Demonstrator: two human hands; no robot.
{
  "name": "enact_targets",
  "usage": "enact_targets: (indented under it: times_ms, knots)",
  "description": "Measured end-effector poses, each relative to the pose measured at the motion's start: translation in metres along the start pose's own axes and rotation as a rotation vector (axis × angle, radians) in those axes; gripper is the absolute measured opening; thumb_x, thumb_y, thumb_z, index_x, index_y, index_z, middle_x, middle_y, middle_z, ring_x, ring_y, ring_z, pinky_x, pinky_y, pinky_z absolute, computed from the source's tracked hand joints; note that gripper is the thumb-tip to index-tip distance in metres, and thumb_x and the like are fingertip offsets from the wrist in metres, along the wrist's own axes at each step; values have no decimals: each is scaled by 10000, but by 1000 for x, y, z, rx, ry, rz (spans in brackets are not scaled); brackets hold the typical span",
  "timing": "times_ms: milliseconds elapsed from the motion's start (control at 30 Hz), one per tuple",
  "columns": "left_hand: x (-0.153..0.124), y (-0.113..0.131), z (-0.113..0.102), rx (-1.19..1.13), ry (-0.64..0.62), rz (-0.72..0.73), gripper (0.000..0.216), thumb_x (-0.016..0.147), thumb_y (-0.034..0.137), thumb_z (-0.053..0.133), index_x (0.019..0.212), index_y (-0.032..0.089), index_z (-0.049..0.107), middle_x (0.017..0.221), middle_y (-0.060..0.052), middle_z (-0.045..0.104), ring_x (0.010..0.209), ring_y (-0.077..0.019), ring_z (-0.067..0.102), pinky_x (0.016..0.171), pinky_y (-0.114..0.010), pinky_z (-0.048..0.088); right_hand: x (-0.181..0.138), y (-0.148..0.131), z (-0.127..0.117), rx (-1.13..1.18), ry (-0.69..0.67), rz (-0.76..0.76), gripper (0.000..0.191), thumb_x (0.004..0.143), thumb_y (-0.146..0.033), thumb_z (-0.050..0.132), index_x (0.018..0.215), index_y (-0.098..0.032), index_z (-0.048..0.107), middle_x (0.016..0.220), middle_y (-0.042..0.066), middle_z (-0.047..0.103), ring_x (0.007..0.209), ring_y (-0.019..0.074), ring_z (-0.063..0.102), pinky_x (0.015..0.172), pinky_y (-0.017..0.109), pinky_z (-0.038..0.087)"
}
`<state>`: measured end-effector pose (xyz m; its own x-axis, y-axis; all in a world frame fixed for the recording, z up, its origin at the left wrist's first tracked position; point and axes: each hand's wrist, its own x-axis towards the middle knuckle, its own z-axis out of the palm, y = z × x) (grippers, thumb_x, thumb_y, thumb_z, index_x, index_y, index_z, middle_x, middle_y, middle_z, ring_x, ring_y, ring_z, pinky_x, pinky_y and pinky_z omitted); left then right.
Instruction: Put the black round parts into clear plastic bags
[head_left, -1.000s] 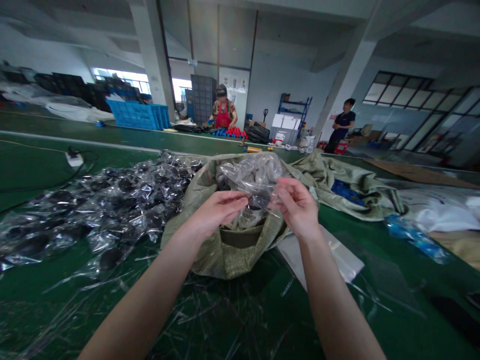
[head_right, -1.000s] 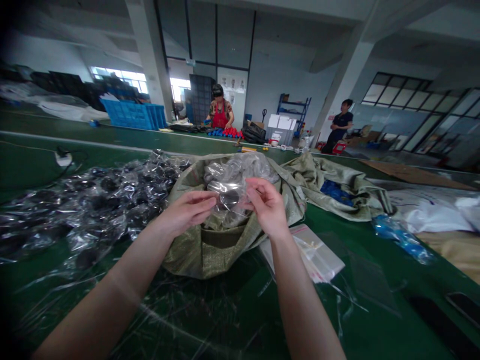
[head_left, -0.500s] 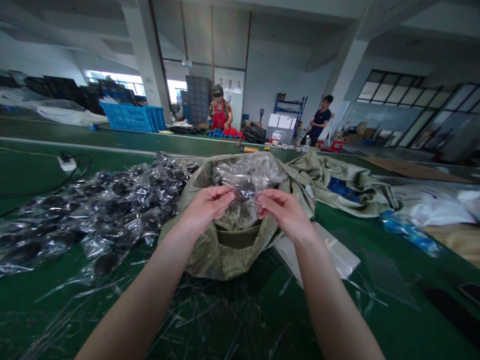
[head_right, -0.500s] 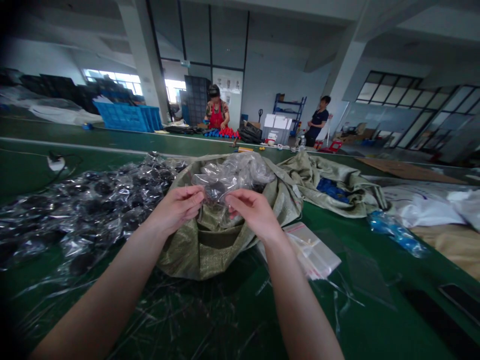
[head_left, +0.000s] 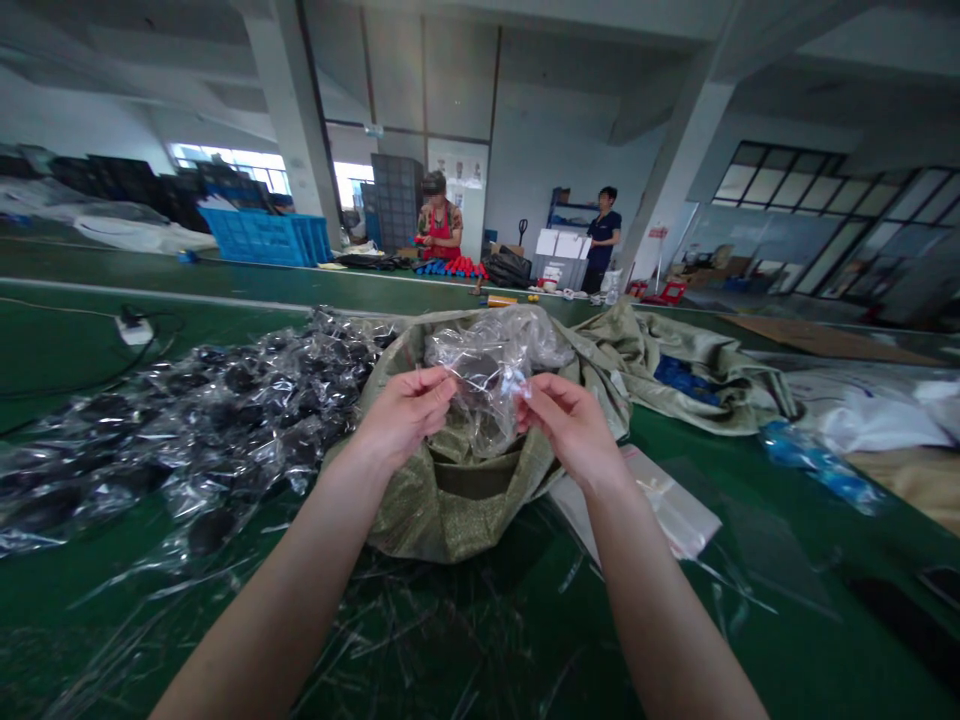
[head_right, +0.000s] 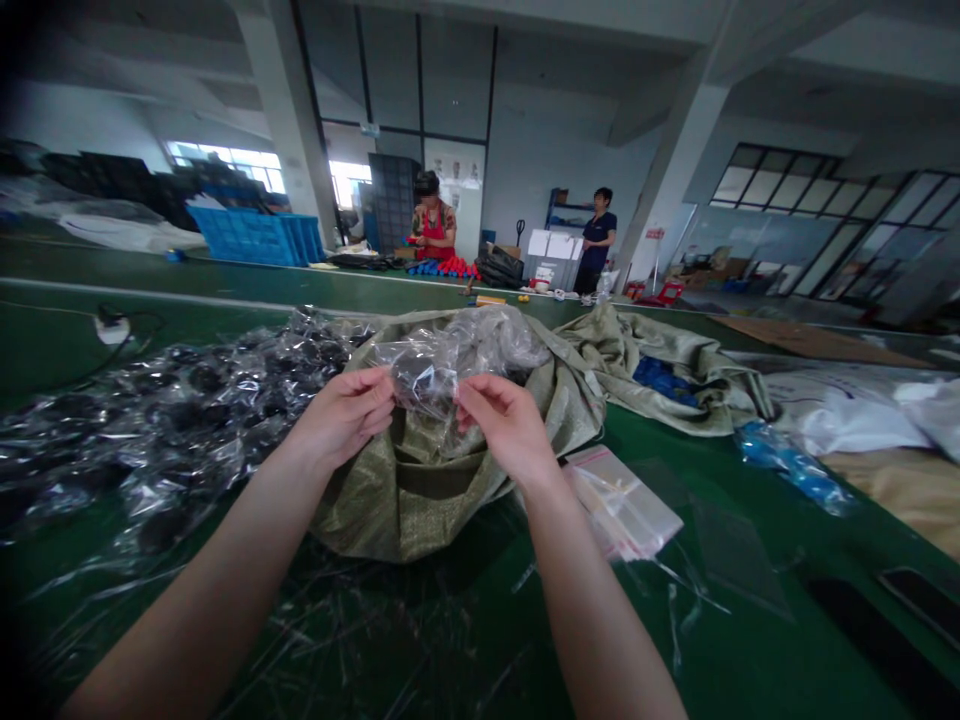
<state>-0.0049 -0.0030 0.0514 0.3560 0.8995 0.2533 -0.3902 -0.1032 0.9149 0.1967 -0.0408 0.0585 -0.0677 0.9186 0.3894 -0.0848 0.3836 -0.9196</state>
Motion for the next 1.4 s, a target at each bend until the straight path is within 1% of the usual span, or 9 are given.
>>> enact_targets:
  times_ms: [100,233,400,533,733,867,1000,1233,1400]
  knots:
    - [0,-1,0,13,-7,-7,331,688,384,799,737,129,593,472,110,266,372,-6,194,383,-171,129,-3,-4,6,-116,23,-85,198,746,-396,735,806,-210,704,668,-20,619,594,110,525,588,260,451]
    - [1,-2,1,16,-5,-10,329,682,381,802,727,132,591,473,109,265,373,-7,197,383,-172,122,-5,-9,9,-181,-11,-129,175,734,-366,741,742,-202,683,691,-23,618,626,111,523,636,265,440]
    - [0,-2,2,-5,-12,-18,343,671,366,811,661,134,559,469,103,289,371,-4,201,387,-179,112,-6,-14,5,-173,-47,-102,275,777,-456,690,712,-195,630,646,-19,566,621,121,502,616,263,418]
    - [0,-3,2,-22,-31,-47,338,661,359,819,663,132,569,465,102,303,368,-3,199,387,-182,109,-6,-16,4,-137,-57,-87,311,788,-505,671,744,-200,626,669,-1,601,632,137,538,630,282,446]
    - [1,-6,2,-36,-26,-43,324,661,355,820,704,129,592,473,103,308,372,-3,203,384,-179,123,-4,-9,5,-72,8,-154,250,760,-435,726,831,-241,585,692,-29,618,602,126,542,619,281,466]
    - [1,-6,4,-28,-20,-43,332,666,369,816,746,125,606,472,110,297,368,-1,192,384,-176,114,-4,-5,1,-164,-6,-246,144,828,-376,668,809,-235,646,732,-10,620,643,132,551,659,289,460]
    - [1,-6,6,-15,-15,-51,346,674,390,809,729,126,592,462,113,288,362,0,187,386,-179,104,-4,-6,-2,-215,-26,-232,149,841,-370,646,854,-233,705,804,12,645,685,147,568,681,300,467]
    - [3,-8,5,-13,-32,-69,336,688,390,798,776,133,600,454,121,267,360,-4,173,388,-184,97,-4,-5,-9,-87,-81,-207,227,847,-400,605,909,-242,754,903,44,656,792,185,585,742,334,471]
    - [2,-8,9,-12,-18,-79,359,669,406,805,793,132,610,457,123,260,357,-2,162,382,-181,89,-2,-7,-5,-175,0,-230,229,845,-419,625,794,-235,750,796,27,646,767,180,576,740,331,468]
